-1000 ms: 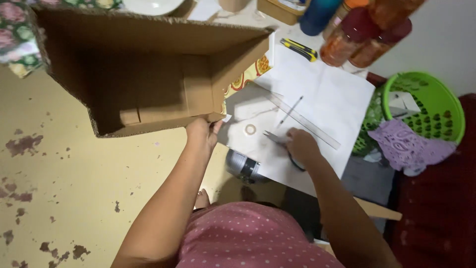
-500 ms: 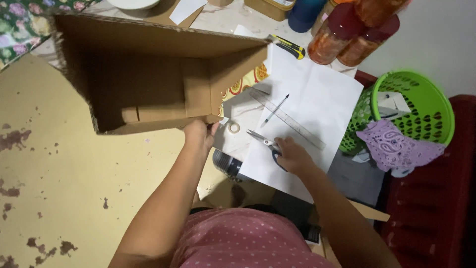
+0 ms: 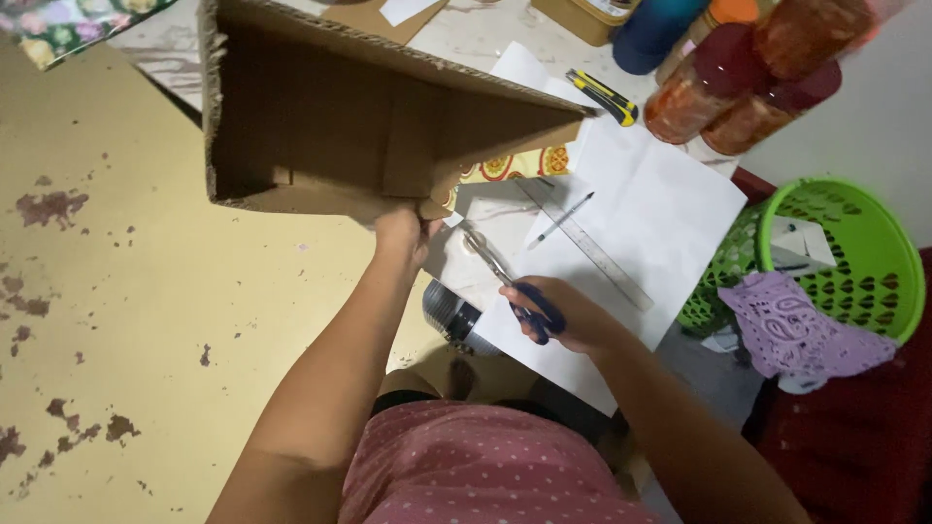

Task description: The person is wrapping a cardboard box with decorative patterned paper using tape and scissors.

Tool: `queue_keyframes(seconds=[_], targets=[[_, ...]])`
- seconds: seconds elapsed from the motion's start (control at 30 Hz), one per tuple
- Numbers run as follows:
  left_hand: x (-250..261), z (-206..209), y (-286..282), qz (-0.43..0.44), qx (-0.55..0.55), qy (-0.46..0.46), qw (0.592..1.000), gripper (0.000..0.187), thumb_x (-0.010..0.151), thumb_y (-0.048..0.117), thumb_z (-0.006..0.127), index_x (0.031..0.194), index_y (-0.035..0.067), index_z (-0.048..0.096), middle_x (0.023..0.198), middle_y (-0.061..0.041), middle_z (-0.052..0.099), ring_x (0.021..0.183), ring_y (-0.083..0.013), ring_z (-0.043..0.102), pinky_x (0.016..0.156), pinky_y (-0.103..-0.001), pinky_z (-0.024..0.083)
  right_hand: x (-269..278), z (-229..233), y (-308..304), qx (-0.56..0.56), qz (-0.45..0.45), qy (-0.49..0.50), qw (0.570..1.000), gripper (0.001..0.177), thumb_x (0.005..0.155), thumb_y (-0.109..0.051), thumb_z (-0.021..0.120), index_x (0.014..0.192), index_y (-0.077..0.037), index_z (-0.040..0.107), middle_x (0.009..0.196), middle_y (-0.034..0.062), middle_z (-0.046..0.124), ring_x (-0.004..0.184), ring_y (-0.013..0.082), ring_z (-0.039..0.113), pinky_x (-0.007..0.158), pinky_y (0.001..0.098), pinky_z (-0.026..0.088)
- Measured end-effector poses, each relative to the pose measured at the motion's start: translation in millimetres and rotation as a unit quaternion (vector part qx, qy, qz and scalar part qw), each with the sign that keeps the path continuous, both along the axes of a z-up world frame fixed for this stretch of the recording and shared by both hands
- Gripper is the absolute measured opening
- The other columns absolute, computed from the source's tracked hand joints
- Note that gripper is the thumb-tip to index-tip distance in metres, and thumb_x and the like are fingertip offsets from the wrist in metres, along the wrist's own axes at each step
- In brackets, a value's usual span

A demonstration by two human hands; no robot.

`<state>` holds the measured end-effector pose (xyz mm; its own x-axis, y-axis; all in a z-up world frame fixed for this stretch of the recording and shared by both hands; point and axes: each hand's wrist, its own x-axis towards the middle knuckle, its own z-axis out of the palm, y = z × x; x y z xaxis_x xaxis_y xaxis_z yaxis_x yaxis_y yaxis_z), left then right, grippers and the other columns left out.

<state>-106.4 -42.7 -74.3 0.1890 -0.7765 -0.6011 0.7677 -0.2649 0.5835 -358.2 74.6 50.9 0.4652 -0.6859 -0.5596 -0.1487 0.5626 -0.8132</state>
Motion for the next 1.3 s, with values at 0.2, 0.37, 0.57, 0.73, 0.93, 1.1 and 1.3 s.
queue_keyframes(seconds=[0.2, 0.37, 0.57, 0.73, 0.93, 1.1, 1.3], targets=[[7.7, -39.4, -2.5, -0.012, -0.041, -0.015, 0.999, 0.026, 0.1, 0.004, 0.052, 0.122, -0.008, 0.057, 0.109, -0.022, 0.067, 0.086, -0.0301, 0.073, 0.069, -0.041, 0.064, 19.5, -14.3, -16.2, 0.017, -0.005, -0.012, 1.0, 0.037, 0.092, -0.04, 0.071, 0.078, -0.009, 0.057, 0.06, 0.002, 0.054, 0.047, 0.0105, 0.05, 0.042, 0.026, 0.038], [8.9, -15.0, 5.1, 0.022, -0.015, 0.003, 1.0, 0.021, 0.098, 0.001, 0.051, 0.117, -0.006, 0.059, 0.099, -0.018, 0.066, 0.076, -0.027, 0.067, 0.06, -0.04, 0.059, 30.9, -6.9, -18.9, 0.016, -0.015, 0.008, 1.0, 0.037, 0.09, -0.039, 0.073, 0.076, -0.008, 0.058, 0.058, 0.0033, 0.054, 0.046, 0.0116, 0.05, 0.041, 0.0267, 0.038], [17.6, -40.9, -0.6, 0.029, 0.002, 0.003, 1.0, 0.021, 0.101, 0.006, 0.051, 0.118, -0.004, 0.058, 0.1, -0.015, 0.065, 0.078, -0.0242, 0.065, 0.059, -0.038, 0.056, 37.0, 0.0, -23.3, 0.013, -0.02, 0.048, 0.999, 0.037, 0.09, -0.039, 0.073, 0.074, -0.008, 0.059, 0.057, 0.003, 0.054, 0.047, 0.0116, 0.05, 0.043, 0.0263, 0.039], [15.3, -21.5, 1.2, 0.017, -0.017, -0.024, 0.999, 0.022, 0.099, 0.005, 0.052, 0.12, 0.0, 0.058, 0.104, -0.016, 0.064, 0.08, -0.0259, 0.064, 0.056, -0.035, 0.05, 39.8, -0.2, -26.4, 0.028, -0.022, 0.026, 0.999, 0.037, 0.089, -0.037, 0.074, 0.072, -0.008, 0.057, 0.056, 0.0017, 0.051, 0.046, 0.0109, 0.046, 0.041, 0.0267, 0.035], [13.9, -19.4, 1.1, 0.036, -0.047, -0.004, 0.998, 0.025, 0.099, 0.003, 0.055, 0.123, -0.003, 0.058, 0.104, -0.016, 0.065, 0.082, -0.0256, 0.067, 0.064, -0.038, 0.059, 48.7, 4.6, -27.2, 0.023, -0.03, 0.068, 0.997, 0.037, 0.089, -0.036, 0.074, 0.07, -0.009, 0.056, 0.054, 0.0013, 0.047, 0.043, 0.0112, 0.041, 0.039, 0.0275, 0.032], [19.3, -3.9, 5.4, 0.014, -0.036, -0.01, 0.999, 0.028, 0.099, 0.006, 0.049, 0.127, 0.0, 0.052, 0.104, -0.014, 0.068, 0.081, -0.0264, 0.071, 0.07, -0.041, 0.062, 46.8, 5.1, -28.5, 0.03, -0.036, 0.046, 0.998, 0.039, 0.088, -0.036, 0.076, 0.069, -0.009, 0.054, 0.054, 0.0017, 0.047, 0.044, 0.0121, 0.044, 0.04, 0.0281, 0.034], [23.0, -25.4, 0.0, -0.006, -0.053, -0.027, 0.998, 0.028, 0.104, 0.013, 0.046, 0.128, 0.001, 0.053, 0.105, -0.018, 0.069, 0.08, -0.0262, 0.072, 0.067, -0.039, 0.061, 49.6, -2.9, -31.5, 0.038, -0.048, 0.05, 0.997, 0.036, 0.088, -0.034, 0.076, 0.071, -0.01, 0.057, 0.057, 0.0006, 0.049, 0.044, 0.0114, 0.044, 0.04, 0.028, 0.034]])
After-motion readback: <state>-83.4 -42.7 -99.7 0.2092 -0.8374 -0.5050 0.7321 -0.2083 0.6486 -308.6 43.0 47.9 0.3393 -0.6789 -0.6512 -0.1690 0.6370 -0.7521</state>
